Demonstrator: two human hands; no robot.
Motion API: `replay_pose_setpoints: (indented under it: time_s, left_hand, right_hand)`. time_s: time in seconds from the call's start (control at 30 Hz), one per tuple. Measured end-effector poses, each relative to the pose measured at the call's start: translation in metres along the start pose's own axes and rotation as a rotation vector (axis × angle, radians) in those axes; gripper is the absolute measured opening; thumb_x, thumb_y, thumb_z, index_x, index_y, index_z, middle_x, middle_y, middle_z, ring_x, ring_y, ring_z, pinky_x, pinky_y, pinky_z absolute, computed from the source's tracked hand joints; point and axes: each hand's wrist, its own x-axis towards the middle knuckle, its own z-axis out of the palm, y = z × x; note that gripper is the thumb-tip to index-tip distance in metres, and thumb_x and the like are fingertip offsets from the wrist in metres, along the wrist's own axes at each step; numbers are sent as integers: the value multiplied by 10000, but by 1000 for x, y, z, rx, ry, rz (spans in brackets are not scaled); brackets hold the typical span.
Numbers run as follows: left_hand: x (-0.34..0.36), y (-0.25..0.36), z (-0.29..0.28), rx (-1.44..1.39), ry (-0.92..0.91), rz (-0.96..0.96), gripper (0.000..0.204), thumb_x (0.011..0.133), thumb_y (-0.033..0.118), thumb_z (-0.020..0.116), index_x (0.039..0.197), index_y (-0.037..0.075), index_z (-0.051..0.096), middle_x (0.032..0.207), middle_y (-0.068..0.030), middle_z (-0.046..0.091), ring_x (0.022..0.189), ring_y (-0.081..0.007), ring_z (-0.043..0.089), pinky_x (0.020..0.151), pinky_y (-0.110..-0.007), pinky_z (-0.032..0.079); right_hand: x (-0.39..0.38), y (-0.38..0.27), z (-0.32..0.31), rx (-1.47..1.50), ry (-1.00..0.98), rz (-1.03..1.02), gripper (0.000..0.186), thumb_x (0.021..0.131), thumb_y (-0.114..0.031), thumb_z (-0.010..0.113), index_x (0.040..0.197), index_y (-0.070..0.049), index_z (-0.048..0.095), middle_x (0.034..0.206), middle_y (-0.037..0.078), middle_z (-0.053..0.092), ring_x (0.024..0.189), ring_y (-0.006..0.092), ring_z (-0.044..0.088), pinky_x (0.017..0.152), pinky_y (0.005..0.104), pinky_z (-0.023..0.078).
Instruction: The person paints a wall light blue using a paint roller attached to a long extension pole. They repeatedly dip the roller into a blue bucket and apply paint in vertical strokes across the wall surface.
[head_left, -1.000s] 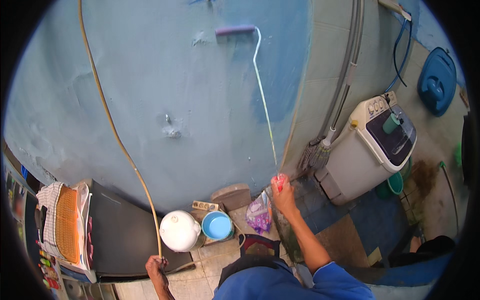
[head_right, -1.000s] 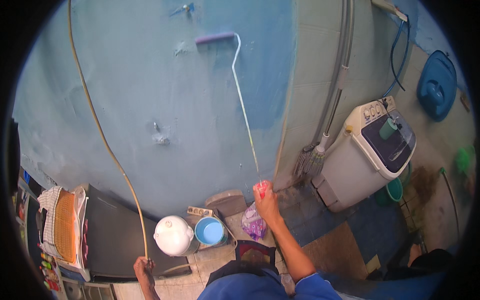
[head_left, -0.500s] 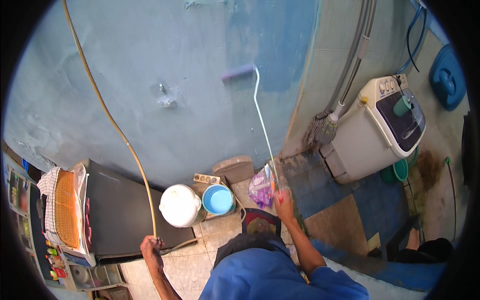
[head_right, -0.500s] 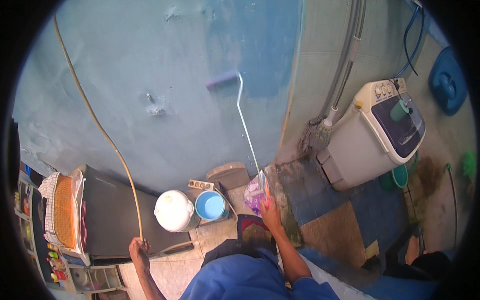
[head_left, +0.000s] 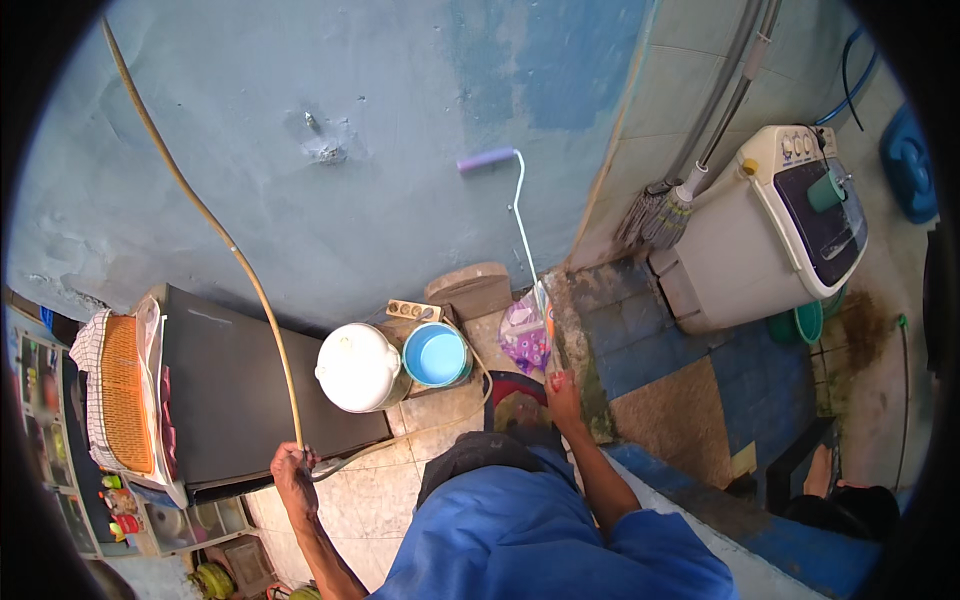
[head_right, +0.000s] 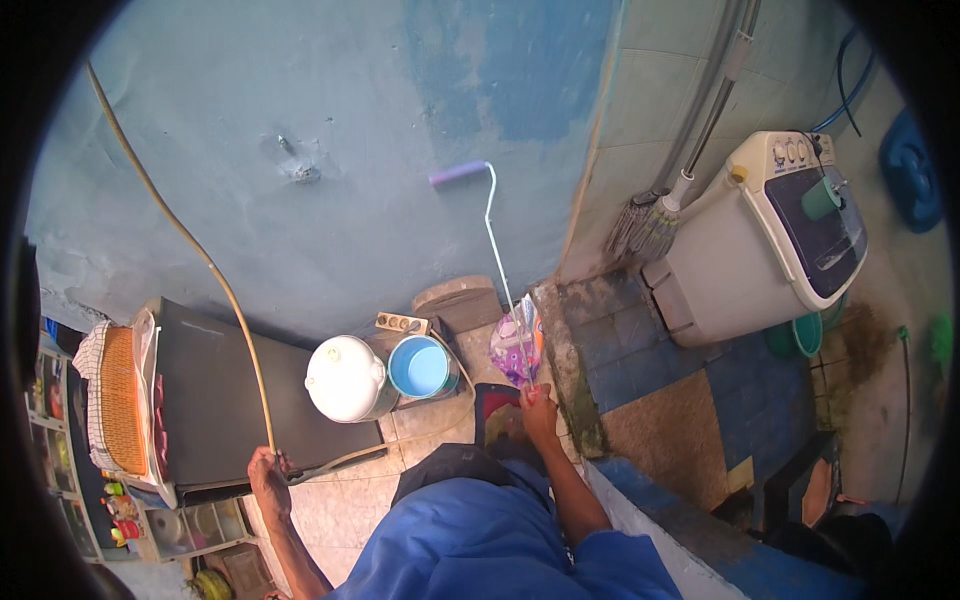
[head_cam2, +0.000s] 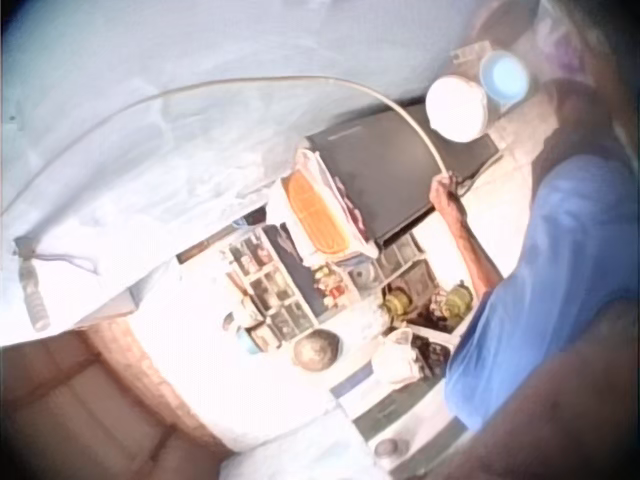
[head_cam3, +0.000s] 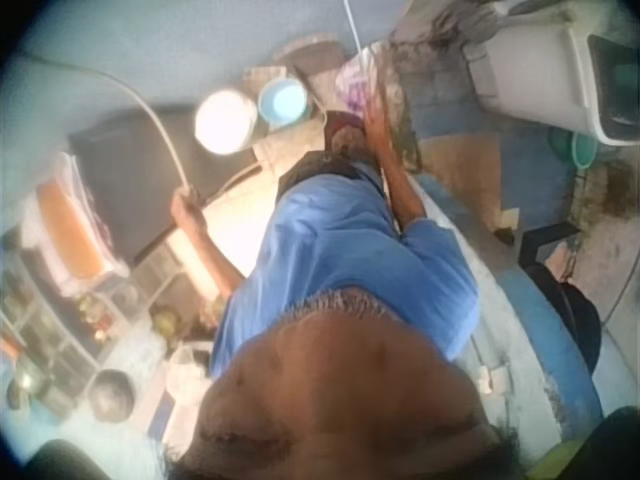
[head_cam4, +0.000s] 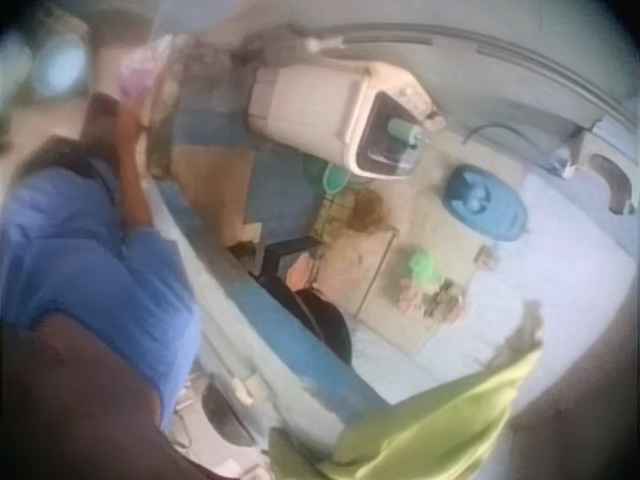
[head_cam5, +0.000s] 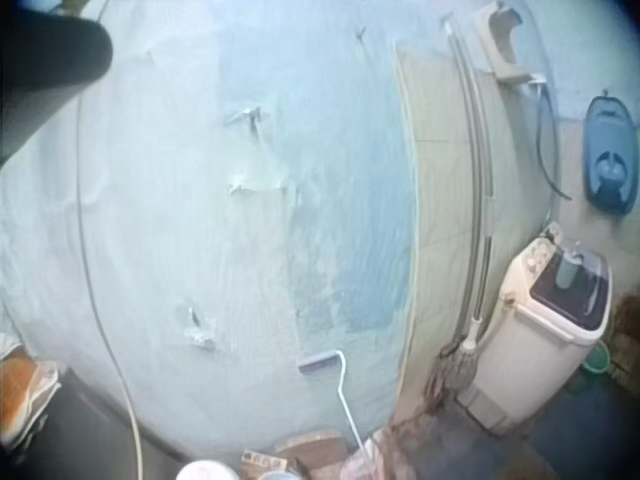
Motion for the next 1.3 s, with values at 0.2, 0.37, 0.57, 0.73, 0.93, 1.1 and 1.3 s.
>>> replay_pose_setpoints:
  time_s: [0.2,0.37,0.57,0.73,0.93,1.1,1.3]
  left_hand:
    - [2,2,0,-11,3,-8,174,786,192,539,745,24,522,681,-52,514,627,-139,473,645,-278,416]
    - [5,-2,2,-27,12,-28,156,781,178,533,765,23,515,677,-48,507,636,-139,476,644,-279,427]
    - [8,2,10,-33,-4,-23,184,788,202,555,782,24,509,672,-46,501,640,-143,477,636,-277,423]
    - [10,4,15,-11,3,-33,197,787,215,566,767,26,517,669,-44,506,629,-138,475,623,-274,419]
    - [12,5,19,-6,-2,-59,153,775,178,526,751,27,519,657,-44,502,611,-133,467,621,-269,419]
    - [14,5,18,1,-7,-64,150,776,178,525,748,31,511,675,-44,505,620,-132,467,628,-267,423]
    - [10,4,18,-13,-3,-32,190,795,211,548,751,31,507,694,-46,509,644,-138,478,644,-277,431]
  right_hand:
    - [-15,13,-1,-46,44,6,329,812,-249,610,987,-17,456,793,252,599,743,416,594,614,465,479]
    - [6,-17,-2,85,106,-108,330,803,-241,622,972,-13,452,802,236,606,737,414,596,610,465,480]
    - [15,-23,4,24,42,-18,334,800,-225,622,990,-6,454,819,221,614,759,410,598,643,475,477]
    - [-13,17,3,-136,-19,119,353,809,-289,610,979,-9,479,770,244,606,731,407,604,635,467,482]
    - [-30,54,-1,-116,47,38,358,810,-334,604,937,-9,518,748,239,607,708,409,604,630,459,489]
    - [-8,60,-6,-16,150,-27,352,799,-303,618,951,-7,504,737,250,601,690,397,610,594,459,486]
    - [22,71,-16,-40,126,-33,338,800,-271,615,949,5,491,718,260,593,711,419,598,590,475,477]
